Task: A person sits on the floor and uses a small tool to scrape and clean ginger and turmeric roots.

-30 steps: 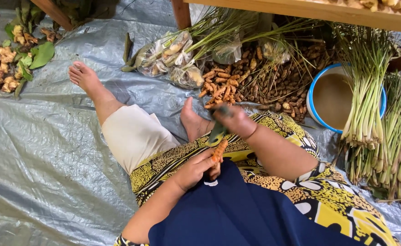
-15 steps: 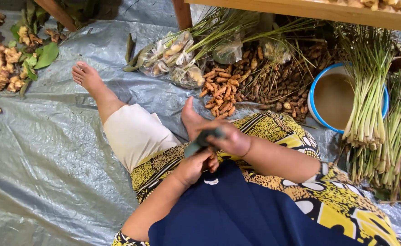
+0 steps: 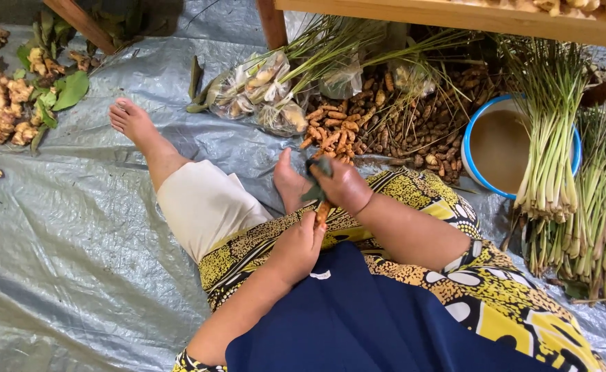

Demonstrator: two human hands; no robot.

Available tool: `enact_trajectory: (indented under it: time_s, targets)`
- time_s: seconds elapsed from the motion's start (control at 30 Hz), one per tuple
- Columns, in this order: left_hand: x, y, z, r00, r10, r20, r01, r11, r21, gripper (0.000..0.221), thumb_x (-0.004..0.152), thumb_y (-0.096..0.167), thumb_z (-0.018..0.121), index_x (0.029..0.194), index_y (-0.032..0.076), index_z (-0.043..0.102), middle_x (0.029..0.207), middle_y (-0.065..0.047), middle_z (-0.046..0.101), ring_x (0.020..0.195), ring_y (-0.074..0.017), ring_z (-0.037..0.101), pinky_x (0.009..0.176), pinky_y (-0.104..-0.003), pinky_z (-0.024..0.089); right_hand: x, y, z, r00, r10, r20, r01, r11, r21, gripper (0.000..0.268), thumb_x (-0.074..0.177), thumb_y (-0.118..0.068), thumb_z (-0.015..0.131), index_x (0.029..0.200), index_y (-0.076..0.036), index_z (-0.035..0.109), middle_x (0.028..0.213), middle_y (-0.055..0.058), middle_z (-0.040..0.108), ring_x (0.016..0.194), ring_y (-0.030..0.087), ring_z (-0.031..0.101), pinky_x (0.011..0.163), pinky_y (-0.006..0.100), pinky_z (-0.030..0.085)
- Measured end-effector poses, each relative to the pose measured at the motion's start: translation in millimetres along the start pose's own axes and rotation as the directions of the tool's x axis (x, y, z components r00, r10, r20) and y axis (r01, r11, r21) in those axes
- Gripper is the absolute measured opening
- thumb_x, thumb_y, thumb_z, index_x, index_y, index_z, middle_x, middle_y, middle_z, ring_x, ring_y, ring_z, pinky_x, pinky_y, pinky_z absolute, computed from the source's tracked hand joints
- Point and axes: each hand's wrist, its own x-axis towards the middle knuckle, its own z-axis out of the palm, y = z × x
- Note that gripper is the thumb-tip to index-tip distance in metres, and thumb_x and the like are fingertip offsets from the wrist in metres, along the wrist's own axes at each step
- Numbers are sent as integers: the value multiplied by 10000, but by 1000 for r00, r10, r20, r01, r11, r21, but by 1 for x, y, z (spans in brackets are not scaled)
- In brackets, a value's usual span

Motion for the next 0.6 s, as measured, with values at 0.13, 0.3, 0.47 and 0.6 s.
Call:
enact_trajectory:
  time_s: [0.13, 0.3, 0.47, 0.6]
  targets:
    - [-5, 7, -12, 999, -36, -25, 35, 999, -21, 390, 1060, 398, 361, 1159, 39, 477, 845, -310, 669, 828, -506, 693, 684, -579, 538, 24, 15, -22, 939, 345, 8, -345, 937, 64, 385, 951, -483, 678, 1132, -152, 756, 1010, 153, 769, 1044, 328, 718, 966, 492, 551]
    - [-7, 7, -13, 990, -115, -79, 109, 991, -72, 383, 1042, 423, 392, 1189, 81, 480, 857, -311, 686, 869, -518, 684, 728, -614, 514, 16, 21, -30, 835, 529, 151, -492, 594, 637, 711, 1031, -448, 622, 1504, 42, 421, 1409, 333, 518, 1291, 460, 541, 1027, 622, 473]
    - [-9, 15, -17, 988, -132, -85, 112, 971, -213, 388, 1032, 429, 422, 1163, 78, 524, 938, -314, 696, 951, -522, 668, 782, -603, 513, -11, -23, 0, 785, 582, 213, -470, 334, 817, 515, 876, -473, 773, 1135, -34, 697, 945, 143, 695, 906, 300, 698, 886, 500, 556]
    - [-9, -1, 7, 987, -155, -29, 141, 947, -289, 485, 1028, 510, 476, 1085, 40, 581, 982, -325, 700, 1020, -533, 648, 858, -586, 515, -16, 7, 23, 833, 467, 298, -409, 155, 899, 375, 934, -339, 743, 1070, 9, 706, 908, 215, 745, 835, 351, 738, 844, 494, 586]
